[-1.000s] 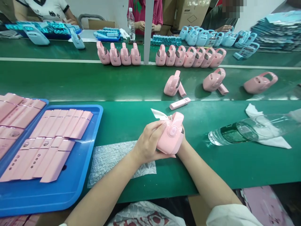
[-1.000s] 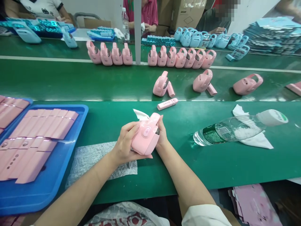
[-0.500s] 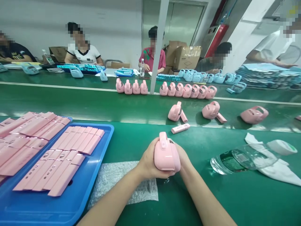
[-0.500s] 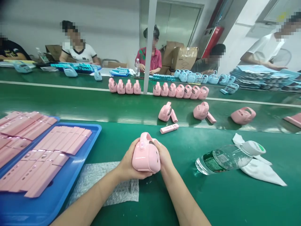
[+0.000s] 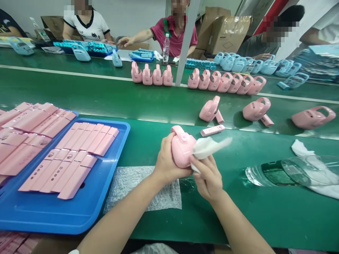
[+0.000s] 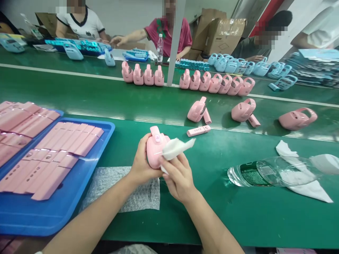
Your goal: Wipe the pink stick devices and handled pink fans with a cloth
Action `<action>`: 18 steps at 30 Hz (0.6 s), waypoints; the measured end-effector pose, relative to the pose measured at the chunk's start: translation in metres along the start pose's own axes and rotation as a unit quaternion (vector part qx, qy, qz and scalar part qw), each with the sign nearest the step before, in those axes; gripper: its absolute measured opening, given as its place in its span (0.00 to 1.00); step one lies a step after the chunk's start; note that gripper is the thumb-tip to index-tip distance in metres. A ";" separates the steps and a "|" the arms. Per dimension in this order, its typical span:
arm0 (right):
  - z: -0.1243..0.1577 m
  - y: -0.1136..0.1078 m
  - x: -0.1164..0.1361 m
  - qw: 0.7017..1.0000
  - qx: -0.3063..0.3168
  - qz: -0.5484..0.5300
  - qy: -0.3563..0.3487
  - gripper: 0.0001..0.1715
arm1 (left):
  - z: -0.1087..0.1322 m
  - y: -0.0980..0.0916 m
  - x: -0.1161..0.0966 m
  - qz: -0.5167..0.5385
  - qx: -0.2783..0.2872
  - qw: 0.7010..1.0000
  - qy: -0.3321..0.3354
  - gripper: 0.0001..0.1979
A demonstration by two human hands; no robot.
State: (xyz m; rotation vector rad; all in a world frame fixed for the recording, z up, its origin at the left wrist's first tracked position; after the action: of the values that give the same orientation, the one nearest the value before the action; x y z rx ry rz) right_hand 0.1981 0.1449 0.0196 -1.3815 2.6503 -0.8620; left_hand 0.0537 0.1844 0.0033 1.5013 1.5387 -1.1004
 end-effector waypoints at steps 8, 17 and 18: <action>-0.004 0.000 -0.005 0.999 0.001 0.020 0.038 0.30 | 0.002 0.001 -0.004 -0.054 -0.009 0.998 -0.012 0.49; -0.002 -0.001 -0.001 0.999 -0.011 0.013 0.039 0.32 | -0.001 0.000 -0.002 0.005 -0.044 0.998 -0.052 0.49; -0.001 -0.002 0.000 0.999 -0.018 0.011 0.036 0.31 | -0.001 0.000 -0.003 0.017 -0.043 0.998 -0.044 0.49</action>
State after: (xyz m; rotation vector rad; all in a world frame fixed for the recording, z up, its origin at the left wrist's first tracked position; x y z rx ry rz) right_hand 0.1993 0.1450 0.0215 -1.3523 2.7416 -0.8833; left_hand 0.0543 0.1843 0.0064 1.3982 1.4760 -1.0538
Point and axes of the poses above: each hand's wrist, its own z-axis away from the middle knuckle, its own y-axis out of the palm, x = y × z, the point moved 4 cm from there along -z, towards the middle knuckle, and after that the axes turned 10 degrees about z, right-handed, at the moved point
